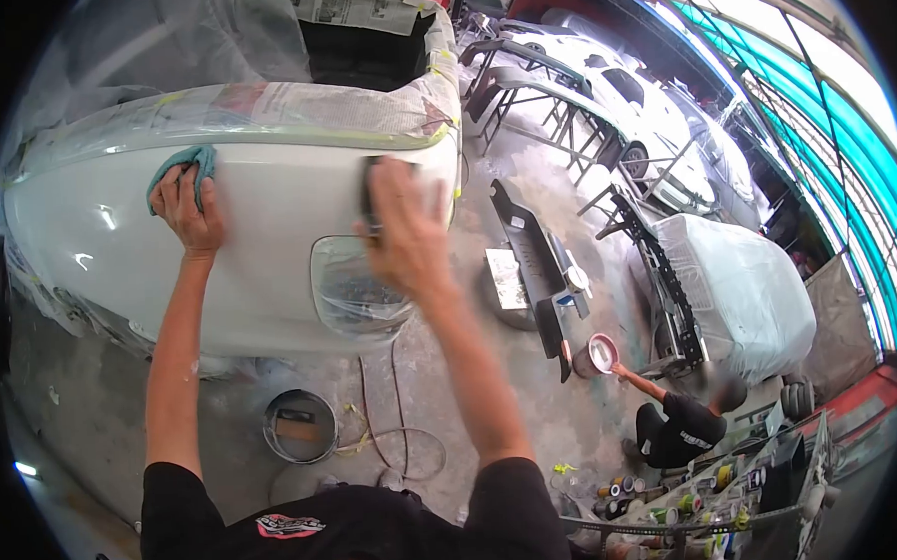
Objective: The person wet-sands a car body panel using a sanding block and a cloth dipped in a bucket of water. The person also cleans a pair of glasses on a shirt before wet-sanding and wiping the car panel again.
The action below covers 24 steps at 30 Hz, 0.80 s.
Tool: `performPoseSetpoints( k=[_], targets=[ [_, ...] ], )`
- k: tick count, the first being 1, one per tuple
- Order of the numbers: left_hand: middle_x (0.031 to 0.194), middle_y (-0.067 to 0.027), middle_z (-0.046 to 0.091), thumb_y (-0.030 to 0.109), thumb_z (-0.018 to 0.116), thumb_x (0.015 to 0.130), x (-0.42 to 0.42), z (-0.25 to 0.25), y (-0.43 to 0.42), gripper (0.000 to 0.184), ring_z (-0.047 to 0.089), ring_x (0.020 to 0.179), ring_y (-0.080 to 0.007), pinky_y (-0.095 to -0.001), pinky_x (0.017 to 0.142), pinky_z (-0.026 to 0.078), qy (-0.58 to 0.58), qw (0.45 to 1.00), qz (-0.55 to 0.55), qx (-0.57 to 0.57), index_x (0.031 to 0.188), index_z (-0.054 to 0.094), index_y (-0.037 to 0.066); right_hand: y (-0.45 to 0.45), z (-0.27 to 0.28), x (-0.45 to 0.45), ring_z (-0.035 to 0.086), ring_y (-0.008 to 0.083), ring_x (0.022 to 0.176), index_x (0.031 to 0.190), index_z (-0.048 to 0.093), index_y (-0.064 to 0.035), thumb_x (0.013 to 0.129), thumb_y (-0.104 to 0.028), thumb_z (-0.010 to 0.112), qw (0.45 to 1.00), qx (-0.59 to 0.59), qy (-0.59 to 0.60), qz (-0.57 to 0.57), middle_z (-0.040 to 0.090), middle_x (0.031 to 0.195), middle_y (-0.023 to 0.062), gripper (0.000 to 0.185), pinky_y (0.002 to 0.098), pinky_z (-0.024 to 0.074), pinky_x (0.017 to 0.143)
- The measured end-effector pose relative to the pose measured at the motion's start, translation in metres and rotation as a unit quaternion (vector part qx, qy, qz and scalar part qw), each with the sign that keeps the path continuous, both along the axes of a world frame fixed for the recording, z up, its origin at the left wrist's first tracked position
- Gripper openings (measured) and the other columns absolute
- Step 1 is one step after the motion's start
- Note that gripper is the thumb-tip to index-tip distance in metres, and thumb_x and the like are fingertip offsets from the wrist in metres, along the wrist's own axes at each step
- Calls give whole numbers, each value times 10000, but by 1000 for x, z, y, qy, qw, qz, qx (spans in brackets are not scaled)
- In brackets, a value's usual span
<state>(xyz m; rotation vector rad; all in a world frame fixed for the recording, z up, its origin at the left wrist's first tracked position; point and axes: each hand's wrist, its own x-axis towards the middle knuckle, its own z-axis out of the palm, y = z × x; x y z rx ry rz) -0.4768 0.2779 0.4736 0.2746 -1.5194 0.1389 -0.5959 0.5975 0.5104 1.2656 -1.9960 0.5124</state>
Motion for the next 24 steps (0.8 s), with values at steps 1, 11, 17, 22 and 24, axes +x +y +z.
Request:
performPoseSetpoints(
  k=[1, 11, 17, 22, 24],
  targets=[
    [1179, -91, 600, 296, 588, 954, 0, -1, -1, 284, 445, 1109, -303, -432, 993, 324, 0, 1000, -7, 1, 1083, 701, 70, 15, -2, -15, 321, 358, 1476, 1498, 379, 22, 961, -366, 596, 1000, -13, -16, -17, 328, 1600, 183, 697, 645, 193, 1176],
    [1200, -70, 582, 310, 603, 941, 2, -3, -4, 277, 430, 1107, -300, -437, 990, 322, -10, 1000, -10, 9, 1072, 706, 89, -64, 16, 41, 386, 389, 1422, 1456, 423, 23, 923, -267, 625, 995, 28, 0, 99, 384, 1536, 236, 639, 651, 198, 1163],
    [1182, -69, 582, 306, 619, 929, 4, -4, 0, 270, 428, 1104, -306, -440, 988, 328, -13, 999, -15, 35, 1072, 713, 98, -38, 2, 19, 416, 340, 1415, 1459, 441, 12, 903, -231, 635, 999, -33, 5, 24, 436, 1524, 201, 637, 623, 182, 1185],
    [1181, -76, 582, 309, 630, 919, 1, -2, -2, 272, 431, 1102, -313, -442, 986, 329, -3, 1000, -8, 16, 1067, 717, 98, -100, 25, 44, 422, 300, 1417, 1414, 485, 11, 900, -205, 645, 994, -1, 5, 109, 477, 1490, 193, 580, 597, 181, 1201],
    [1182, -78, 581, 304, 627, 917, 1, -3, -2, 269, 433, 1104, -315, -445, 986, 330, -12, 1000, -15, 18, 1064, 717, 98, -49, 26, 18, 403, 287, 1442, 1444, 474, -24, 937, -209, 605, 997, 34, 9, 68, 460, 1523, 160, 555, 595, 146, 1211]
  ],
)
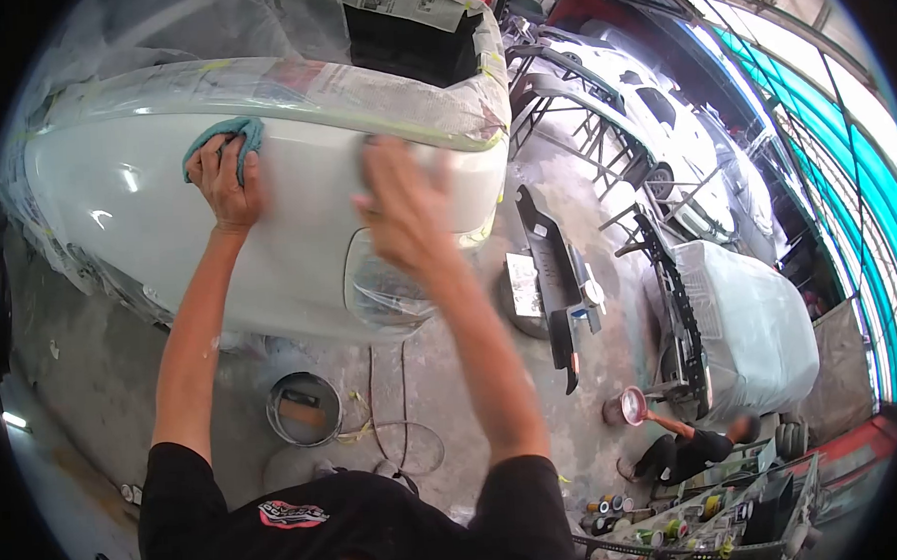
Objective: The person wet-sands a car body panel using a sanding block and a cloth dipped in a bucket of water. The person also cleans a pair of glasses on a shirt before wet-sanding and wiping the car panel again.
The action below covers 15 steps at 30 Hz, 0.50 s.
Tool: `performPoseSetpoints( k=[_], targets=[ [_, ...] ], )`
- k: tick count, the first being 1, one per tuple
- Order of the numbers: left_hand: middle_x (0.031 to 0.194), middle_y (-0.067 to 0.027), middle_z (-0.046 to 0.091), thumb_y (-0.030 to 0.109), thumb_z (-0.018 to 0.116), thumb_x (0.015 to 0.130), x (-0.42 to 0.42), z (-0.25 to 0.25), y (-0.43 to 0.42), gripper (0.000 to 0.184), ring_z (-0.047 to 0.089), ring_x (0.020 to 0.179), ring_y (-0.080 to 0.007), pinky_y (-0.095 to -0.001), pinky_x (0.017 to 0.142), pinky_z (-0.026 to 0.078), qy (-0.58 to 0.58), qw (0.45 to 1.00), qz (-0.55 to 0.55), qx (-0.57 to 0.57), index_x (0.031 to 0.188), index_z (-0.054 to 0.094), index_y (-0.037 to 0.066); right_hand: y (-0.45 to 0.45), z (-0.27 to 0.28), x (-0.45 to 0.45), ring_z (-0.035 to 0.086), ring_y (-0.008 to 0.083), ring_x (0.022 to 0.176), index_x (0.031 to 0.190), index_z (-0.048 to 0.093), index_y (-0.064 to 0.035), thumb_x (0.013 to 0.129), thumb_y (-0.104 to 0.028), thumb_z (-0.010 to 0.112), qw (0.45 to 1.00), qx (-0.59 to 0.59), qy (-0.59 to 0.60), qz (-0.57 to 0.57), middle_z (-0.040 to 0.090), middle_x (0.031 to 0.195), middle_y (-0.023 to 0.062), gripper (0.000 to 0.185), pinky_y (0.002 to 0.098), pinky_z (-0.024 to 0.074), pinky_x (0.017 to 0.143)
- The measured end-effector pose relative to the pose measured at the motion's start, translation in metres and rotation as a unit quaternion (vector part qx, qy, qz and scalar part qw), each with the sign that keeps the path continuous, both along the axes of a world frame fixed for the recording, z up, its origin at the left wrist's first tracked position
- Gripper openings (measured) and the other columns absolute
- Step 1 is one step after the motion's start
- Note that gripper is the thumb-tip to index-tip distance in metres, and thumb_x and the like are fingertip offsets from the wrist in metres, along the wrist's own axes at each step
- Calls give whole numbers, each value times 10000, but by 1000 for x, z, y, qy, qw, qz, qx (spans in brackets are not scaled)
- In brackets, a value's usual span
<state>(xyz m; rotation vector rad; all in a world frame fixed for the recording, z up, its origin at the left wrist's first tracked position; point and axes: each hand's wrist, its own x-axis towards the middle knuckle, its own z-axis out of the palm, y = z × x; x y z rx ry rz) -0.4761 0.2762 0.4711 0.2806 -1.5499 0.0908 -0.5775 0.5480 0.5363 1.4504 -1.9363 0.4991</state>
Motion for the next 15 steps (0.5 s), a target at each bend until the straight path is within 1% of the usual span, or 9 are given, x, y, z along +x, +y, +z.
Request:
performPoseSetpoints(
  k=[1, 2, 4, 6, 8, 11, 13, 14, 15],
  targets=[
    [1183, -79, 581, 302, 625, 917, 2, -2, -1, 267, 434, 1105, -316, -446, 986, 330, -3, 1000, 1, 5, 1063, 717, 98, 27, -1, -11, 397, 282, 1450, 1456, 469, -36, 946, -199, 593, 999, 7, -2, -34, 455, 1533, 150, 550, 594, 132, 1213],
    [1181, -80, 583, 297, 623, 918, 2, -2, -2, 265, 437, 1102, -317, -446, 985, 330, -1, 1000, 1, 8, 1063, 717, 97, 52, -4, -22, 382, 279, 1462, 1482, 445, -42, 945, -161, 587, 997, -8, -61, -39, 431, 1554, 150, 568, 596, 127, 1211],
    [1176, -82, 586, 289, 618, 919, 1, -1, 1, 260, 442, 1095, -317, -446, 983, 332, 3, 1000, -1, 13, 1064, 715, 97, 56, -10, -25, 383, 279, 1460, 1473, 454, -32, 921, -130, 608, 997, -28, 18, -67, 426, 1556, 152, 582, 612, 148, 1200],
    [1174, -85, 591, 288, 615, 921, 1, -2, 0, 259, 447, 1088, -320, -445, 981, 333, 8, 1000, 2, 5, 1064, 715, 95, 17, -17, -11, 386, 295, 1454, 1453, 476, -21, 930, -161, 606, 997, -69, -28, 3, 424, 1556, 156, 557, 613, 180, 1191],
    [1172, -89, 596, 289, 612, 924, 0, -1, -1, 262, 450, 1083, -320, -443, 979, 333, 13, 1000, 9, -12, 1063, 714, 92, -32, -12, 18, 393, 311, 1446, 1438, 494, -21, 931, -178, 610, 995, -73, -55, 39, 414, 1563, 153, 543, 621, 194, 1185],
    [1177, -95, 604, 297, 598, 935, -1, -1, -3, 282, 453, 1083, -315, -433, 981, 325, 14, 1000, 10, -26, 1064, 713, 74, -14, -4, 9, 392, 314, 1443, 1447, 484, -25, 927, -182, 620, 999, -9, -20, 30, 405, 1570, 144, 560, 613, 201, 1189],
    [1178, -97, 606, 302, 584, 949, 0, 1, -3, 296, 453, 1083, -313, -430, 986, 317, 3, 1000, 5, -29, 1073, 713, 66, 45, -17, -28, 440, 318, 1409, 1440, 492, -22, 925, -179, 615, 997, -78, -24, 2, 463, 1532, 126, 553, 619, 179, 1195],
    [1179, -97, 606, 305, 577, 956, 1, 1, -4, 303, 454, 1083, -311, -428, 988, 312, -2, 1000, 5, -29, 1078, 712, 62, 73, -20, -45, 498, 323, 1362, 1406, 530, -4, 990, -219, 538, 987, -120, -91, -55, 547, 1451, 153, 469, 521, 256, 1192],
    [1183, -98, 604, 317, 570, 965, 1, -1, -4, 315, 452, 1084, -309, -428, 989, 309, -1, 1000, 8, -27, 1083, 713, 62, 96, -25, -60, 570, 281, 1252, 1360, 576, 6, 1063, -296, 430, 928, -224, -297, -13, 625, 1337, 169, 448, 397, 363, 1116]
  ],
)
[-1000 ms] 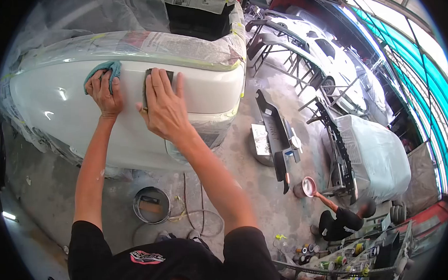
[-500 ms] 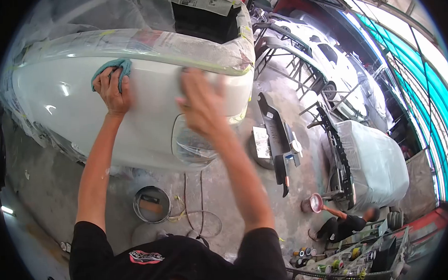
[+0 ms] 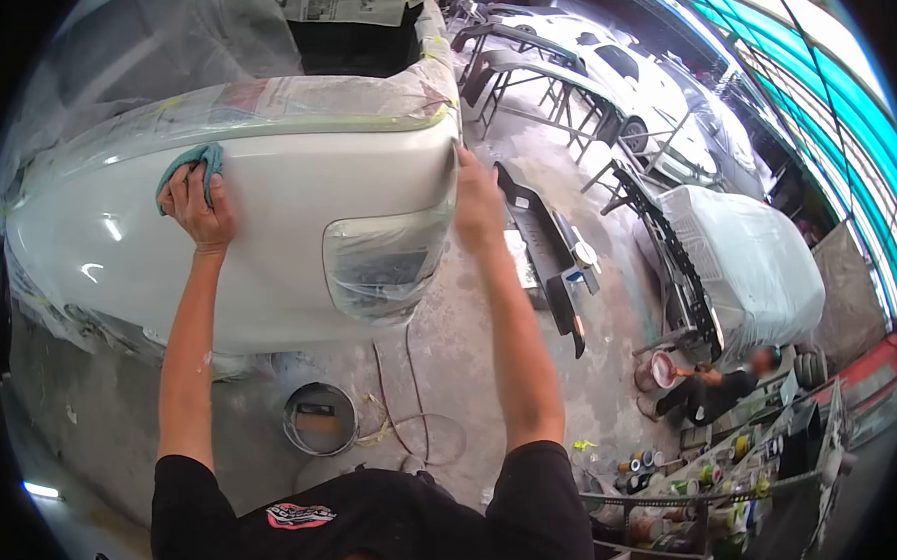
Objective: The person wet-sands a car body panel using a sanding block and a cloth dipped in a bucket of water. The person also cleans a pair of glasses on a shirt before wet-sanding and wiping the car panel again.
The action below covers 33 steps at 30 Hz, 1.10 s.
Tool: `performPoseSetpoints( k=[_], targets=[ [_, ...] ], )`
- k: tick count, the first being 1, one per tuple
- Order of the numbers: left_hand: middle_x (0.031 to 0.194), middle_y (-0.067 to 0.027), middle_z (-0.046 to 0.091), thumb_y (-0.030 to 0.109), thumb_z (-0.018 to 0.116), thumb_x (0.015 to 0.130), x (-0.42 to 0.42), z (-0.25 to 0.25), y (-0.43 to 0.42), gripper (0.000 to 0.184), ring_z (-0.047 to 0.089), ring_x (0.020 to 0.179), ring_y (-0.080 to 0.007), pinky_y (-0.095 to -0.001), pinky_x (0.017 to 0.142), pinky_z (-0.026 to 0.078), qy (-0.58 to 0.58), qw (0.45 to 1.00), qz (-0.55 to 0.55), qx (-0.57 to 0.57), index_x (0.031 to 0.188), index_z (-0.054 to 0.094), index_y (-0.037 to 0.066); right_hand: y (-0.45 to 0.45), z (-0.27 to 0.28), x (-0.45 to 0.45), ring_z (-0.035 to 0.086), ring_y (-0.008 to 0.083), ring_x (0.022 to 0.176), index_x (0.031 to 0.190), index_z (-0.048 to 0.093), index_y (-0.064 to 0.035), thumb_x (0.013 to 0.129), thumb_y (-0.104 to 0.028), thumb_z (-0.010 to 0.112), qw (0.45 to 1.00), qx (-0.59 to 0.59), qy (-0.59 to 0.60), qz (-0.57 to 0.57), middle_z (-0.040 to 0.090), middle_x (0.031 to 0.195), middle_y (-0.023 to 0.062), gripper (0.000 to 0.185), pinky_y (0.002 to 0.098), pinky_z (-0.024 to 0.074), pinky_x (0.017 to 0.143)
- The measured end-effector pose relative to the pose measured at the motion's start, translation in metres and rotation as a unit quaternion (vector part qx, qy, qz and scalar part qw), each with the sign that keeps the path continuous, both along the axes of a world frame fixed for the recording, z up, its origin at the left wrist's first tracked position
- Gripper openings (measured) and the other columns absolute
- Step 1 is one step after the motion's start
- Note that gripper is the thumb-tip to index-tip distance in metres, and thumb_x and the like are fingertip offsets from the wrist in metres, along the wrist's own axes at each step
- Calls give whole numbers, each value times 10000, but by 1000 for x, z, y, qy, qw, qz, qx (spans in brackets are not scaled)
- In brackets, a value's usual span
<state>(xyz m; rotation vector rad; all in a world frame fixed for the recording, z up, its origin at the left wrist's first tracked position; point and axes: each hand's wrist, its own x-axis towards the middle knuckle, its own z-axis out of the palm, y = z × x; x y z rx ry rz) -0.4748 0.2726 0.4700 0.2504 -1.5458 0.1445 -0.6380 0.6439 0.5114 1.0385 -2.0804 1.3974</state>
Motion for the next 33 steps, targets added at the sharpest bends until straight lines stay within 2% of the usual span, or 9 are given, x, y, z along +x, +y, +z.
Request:
performPoseSetpoints(
  k=[1, 2, 6, 10, 13, 17, 27, 31, 33],
  targets=[
    [1188, -99, 602, 329, 563, 974, 0, -2, -1, 327, 451, 1084, -306, -428, 989, 306, -5, 1000, 0, -3, 1088, 713, 62, 24, -14, -12, 572, 207, 1096, 1317, 600, 31, 1089, -391, 375, 986, -68, -153, -22, 648, 1201, 132, 530, 318, 433, 970],
    [1193, -100, 600, 340, 556, 982, -1, 0, -4, 339, 450, 1084, -304, -428, 990, 303, -9, 1000, -3, -11, 1093, 713, 61, 49, -26, -12, 517, 161, 974, 1274, 605, 56, 1079, -433, 406, 988, -68, -130, -39, 610, 1111, 70, 562, 320, 439, 873],
    [1230, -92, 572, 390, 569, 990, 10, 4, 0, 359, 443, 1083, -308, -447, 979, 311, -64, 995, -42, -57, 1112, 703, 80, 114, -80, 66, 474, 118, 924, 1237, 605, 46, 1065, -460, 452, 974, -173, -122, -82, 559, 1022, 19, 556, 267, 402, 828],
    [1226, -48, 566, 273, 730, 875, -6, 29, 57, 278, 453, 1098, -313, -463, 947, 351, -217, 959, -124, -131, 1123, 699, 152, 183, -234, 134, 539, 157, 1051, 1248, 595, 71, 1057, -488, 459, 886, -207, -366, -194, 608, 1173, 86, 606, 297, 428, 925],
    [1188, -18, 576, 197, 786, 789, -40, 64, 112, 326, 480, 1079, -283, -435, 907, 381, -276, 920, -190, -205, 1100, 699, 152, 223, -388, 176, 576, 159, 962, 1237, 593, 57, 1055, -497, 452, 800, -251, -489, -242, 637, 1110, 88, 599, 307, 469, 876],
    [1123, 12, 600, 179, 760, 794, -97, 98, 171, 252, 509, 1045, -242, -403, 838, 404, -319, 875, -232, -280, 1037, 710, 137, 228, -454, 228, 586, 153, 828, 1125, 643, 34, 1058, -470, 450, 713, -259, -605, -240, 655, 981, 65, 544, 326, 486, 757],
    [862, -72, 642, 232, 738, 798, -220, 121, 239, 169, 589, 929, -268, -425, 816, 476, -537, 741, -156, -372, 742, 701, 76, 223, -434, 220, 582, 157, 804, 1014, 683, -1, 1053, -455, 460, 718, -275, -586, -256, 645, 894, 43, 507, 329, 477, 734],
    [980, -97, 609, 167, 755, 760, -178, 121, 241, 190, 550, 1038, -327, -467, 902, 438, -575, 711, -175, -364, 916, 700, 73, 253, -528, 237, 631, 237, 1013, 1206, 621, -10, 1040, -486, 480, 624, -293, -666, -285, 662, 1105, 99, 523, 418, 529, 870],
    [1053, -104, 606, 88, 770, 709, -152, 116, 241, 220, 531, 1123, -345, -491, 965, 400, -546, 713, -240, -368, 907, 677, 66, 263, -442, 246, 615, 266, 1086, 1282, 570, -15, 1024, -478, 529, 495, -500, -678, -213, 629, 1207, 120, 532, 503, 551, 884]
  ],
)
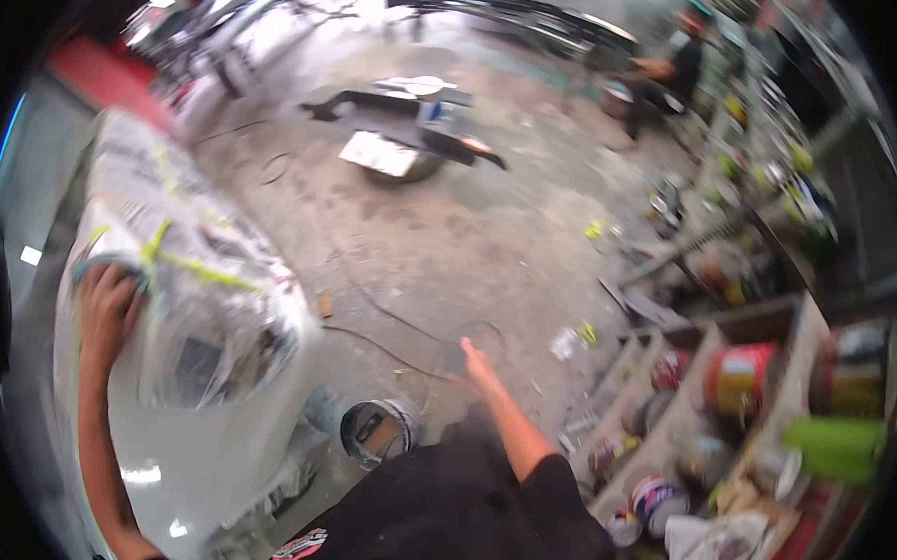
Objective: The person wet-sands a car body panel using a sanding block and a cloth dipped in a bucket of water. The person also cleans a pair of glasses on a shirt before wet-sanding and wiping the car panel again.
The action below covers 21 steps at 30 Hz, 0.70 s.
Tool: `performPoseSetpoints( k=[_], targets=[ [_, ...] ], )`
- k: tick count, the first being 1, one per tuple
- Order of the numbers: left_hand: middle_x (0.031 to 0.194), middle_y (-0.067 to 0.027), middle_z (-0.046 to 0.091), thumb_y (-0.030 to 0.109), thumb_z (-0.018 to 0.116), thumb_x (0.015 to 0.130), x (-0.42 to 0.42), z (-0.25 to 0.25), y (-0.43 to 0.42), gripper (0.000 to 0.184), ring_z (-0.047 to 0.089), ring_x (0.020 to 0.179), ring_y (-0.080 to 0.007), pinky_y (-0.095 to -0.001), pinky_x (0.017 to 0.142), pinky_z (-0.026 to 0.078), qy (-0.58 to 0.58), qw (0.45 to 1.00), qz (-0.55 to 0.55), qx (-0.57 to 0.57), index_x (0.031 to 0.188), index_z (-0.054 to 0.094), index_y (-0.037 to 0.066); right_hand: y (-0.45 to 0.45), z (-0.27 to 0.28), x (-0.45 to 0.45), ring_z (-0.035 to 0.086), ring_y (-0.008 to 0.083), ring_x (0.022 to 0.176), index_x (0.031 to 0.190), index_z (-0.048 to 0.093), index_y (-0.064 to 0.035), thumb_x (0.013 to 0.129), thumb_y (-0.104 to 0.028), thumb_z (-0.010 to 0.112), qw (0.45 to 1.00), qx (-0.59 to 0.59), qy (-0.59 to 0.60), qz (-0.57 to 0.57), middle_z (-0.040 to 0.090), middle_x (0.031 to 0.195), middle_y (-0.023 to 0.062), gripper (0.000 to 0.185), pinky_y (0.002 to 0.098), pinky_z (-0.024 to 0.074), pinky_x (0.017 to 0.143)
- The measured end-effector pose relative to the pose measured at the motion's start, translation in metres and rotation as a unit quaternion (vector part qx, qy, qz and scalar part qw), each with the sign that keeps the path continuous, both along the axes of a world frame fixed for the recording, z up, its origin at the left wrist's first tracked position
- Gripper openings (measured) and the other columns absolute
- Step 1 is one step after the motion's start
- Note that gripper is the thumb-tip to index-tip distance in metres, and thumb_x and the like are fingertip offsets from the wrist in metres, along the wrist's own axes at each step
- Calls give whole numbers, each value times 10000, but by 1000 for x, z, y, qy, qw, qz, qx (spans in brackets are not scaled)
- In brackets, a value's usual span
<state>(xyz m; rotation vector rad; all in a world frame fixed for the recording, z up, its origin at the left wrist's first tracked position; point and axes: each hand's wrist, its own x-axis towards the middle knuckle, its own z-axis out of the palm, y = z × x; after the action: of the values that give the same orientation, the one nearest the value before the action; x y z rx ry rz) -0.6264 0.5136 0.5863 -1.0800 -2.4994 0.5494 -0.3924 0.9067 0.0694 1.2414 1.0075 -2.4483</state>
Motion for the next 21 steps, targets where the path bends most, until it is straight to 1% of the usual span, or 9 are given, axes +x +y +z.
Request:
performPoseSetpoints(
  k=[2, 5, 7, 10, 12, 14, 17, 19, 21],
  targets=[
    [1171, -96, 601, 72, 757, 726, 20, -13, -21, 266, 507, 1188, -352, -511, 999, 387, 36, 999, -29, -9, 981, 680, 74, 8, -9, 10, 604, 263, 1114, 1282, 573, -33, 1010, -450, 576, 998, -43, 32, -16, 620, 1228, 120, 498, 518, 567, 897],
    [1255, -89, 574, 60, 745, 751, 43, -31, -70, 337, 490, 1213, -356, -522, 1025, 377, 73, 997, -21, -34, 1076, 667, 105, 8, -11, 14, 606, 263, 1105, 1290, 561, -46, 1007, -431, 594, 996, -36, 77, 16, 614, 1236, 121, 480, 533, 561, 915],
    [1279, -86, 567, 64, 744, 768, 56, -49, -119, 350, 477, 1225, -358, -518, 1034, 373, 94, 994, -48, -34, 1103, 658, 121, -5, -12, 12, 596, 263, 1123, 1292, 554, -45, 1015, -432, 577, 998, -34, 52, -1, 601, 1256, 126, 477, 530, 549, 941],
    [1302, -106, 563, 48, 720, 811, 78, -82, -200, 309, 468, 1228, -375, -513, 1044, 381, 115, 993, -19, -6, 1110, 656, 96, -20, -3, 7, 573, 267, 1157, 1302, 538, -50, 1027, -439, 547, 998, -32, 45, -10, 575, 1289, 123, 477, 538, 531, 969],
    [1306, -111, 562, 33, 713, 831, 101, -99, -240, 324, 473, 1214, -373, -508, 1033, 393, 146, 989, -2, 15, 1141, 650, 102, -26, 0, 13, 548, 278, 1204, 1329, 520, -54, 1033, -446, 527, 998, -28, 50, -12, 564, 1317, 117, 492, 555, 502, 999],
    [1309, -121, 562, 18, 704, 849, 120, -115, -277, 344, 479, 1199, -373, -499, 1019, 405, 189, 982, 3, 31, 1175, 640, 106, -25, -22, 19, 514, 297, 1275, 1375, 496, -56, 1037, -454, 509, 998, -17, 56, -14, 562, 1347, 110, 522, 579, 457, 1041],
    [1299, -156, 560, -21, 682, 875, 152, -140, -324, 395, 489, 1176, -378, -481, 1002, 417, 264, 963, 3, 49, 1241, 607, 107, -11, -68, 39, 438, 323, 1379, 1460, 436, -63, 1038, -467, 491, 997, 37, -20, -66, 504, 1465, 120, 587, 602, 425, 1059],
    [1297, -169, 559, -23, 668, 896, 173, -148, -345, 388, 506, 1169, -390, -478, 991, 429, 275, 956, 76, 65, 1260, 595, 88, 5, -70, 68, 505, 299, 1257, 1387, 486, -84, 1033, -452, 484, 991, 100, -63, -59, 527, 1380, 109, 510, 567, 491, 1003],
    [1297, -173, 562, -32, 666, 899, 197, -146, -352, 387, 525, 1169, -390, -471, 983, 441, 254, 954, 124, 105, 1263, 593, 79, 31, -100, 104, 565, 310, 1147, 1282, 552, -59, 968, -392, 510, 978, 175, -109, -42, 585, 1260, 145, 460, 538, 509, 927]
  ],
)
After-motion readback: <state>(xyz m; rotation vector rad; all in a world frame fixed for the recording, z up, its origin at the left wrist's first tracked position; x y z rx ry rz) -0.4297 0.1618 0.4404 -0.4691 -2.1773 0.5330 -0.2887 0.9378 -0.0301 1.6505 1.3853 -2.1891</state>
